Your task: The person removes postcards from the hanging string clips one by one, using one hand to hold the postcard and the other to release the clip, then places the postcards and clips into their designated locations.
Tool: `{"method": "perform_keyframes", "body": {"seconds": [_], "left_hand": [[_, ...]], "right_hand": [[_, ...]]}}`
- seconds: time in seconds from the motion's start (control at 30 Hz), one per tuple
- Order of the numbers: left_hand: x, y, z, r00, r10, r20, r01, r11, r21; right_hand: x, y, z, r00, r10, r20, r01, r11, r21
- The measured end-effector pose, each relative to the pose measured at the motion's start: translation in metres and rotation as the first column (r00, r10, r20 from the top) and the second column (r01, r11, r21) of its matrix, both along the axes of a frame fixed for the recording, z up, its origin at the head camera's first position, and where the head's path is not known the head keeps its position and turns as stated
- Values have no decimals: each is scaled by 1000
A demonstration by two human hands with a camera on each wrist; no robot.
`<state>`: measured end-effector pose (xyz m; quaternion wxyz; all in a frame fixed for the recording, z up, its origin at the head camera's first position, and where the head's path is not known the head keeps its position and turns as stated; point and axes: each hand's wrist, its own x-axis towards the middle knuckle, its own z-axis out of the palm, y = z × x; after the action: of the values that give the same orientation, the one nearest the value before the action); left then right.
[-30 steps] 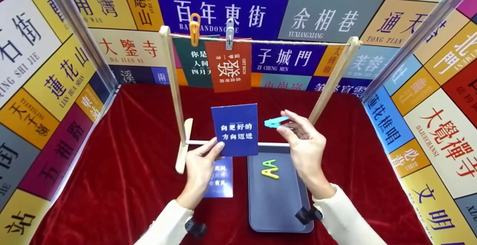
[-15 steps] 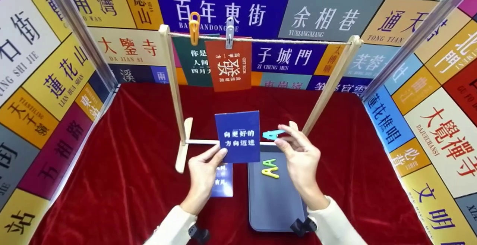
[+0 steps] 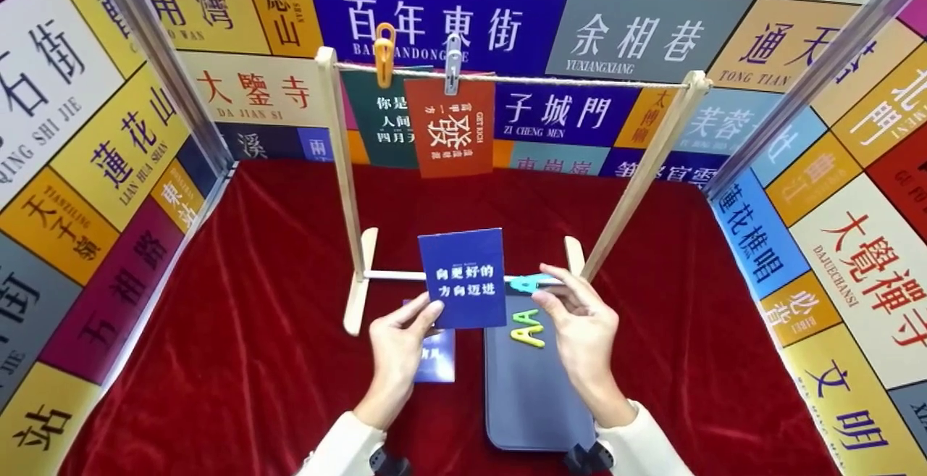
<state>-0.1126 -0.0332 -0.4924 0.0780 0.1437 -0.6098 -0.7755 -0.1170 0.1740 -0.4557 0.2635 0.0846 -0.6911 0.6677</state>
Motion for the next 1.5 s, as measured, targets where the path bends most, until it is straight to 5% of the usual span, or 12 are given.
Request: {"method": "perform_keyframes", "body": {"seconds": [0.7, 0.93, 1.17, 1.5], "left_hand": [[9, -5, -23, 997, 35, 74, -32, 999, -40], [11, -7, -32, 995, 39, 91, -33, 998, -61], [12, -11, -54, 993, 37, 113, -37, 999, 2], [13, -22, -79, 986, -6, 168, 11, 1000, -26]], "right_hand": [[13, 5, -41, 998, -53, 22, 53, 998, -15], [17, 6, -54, 988, -91, 122, 87, 996, 32], [18, 12, -67, 973, -101, 206, 88, 993, 72], [19, 20, -82, 939, -74, 335, 61, 997, 49]]}}
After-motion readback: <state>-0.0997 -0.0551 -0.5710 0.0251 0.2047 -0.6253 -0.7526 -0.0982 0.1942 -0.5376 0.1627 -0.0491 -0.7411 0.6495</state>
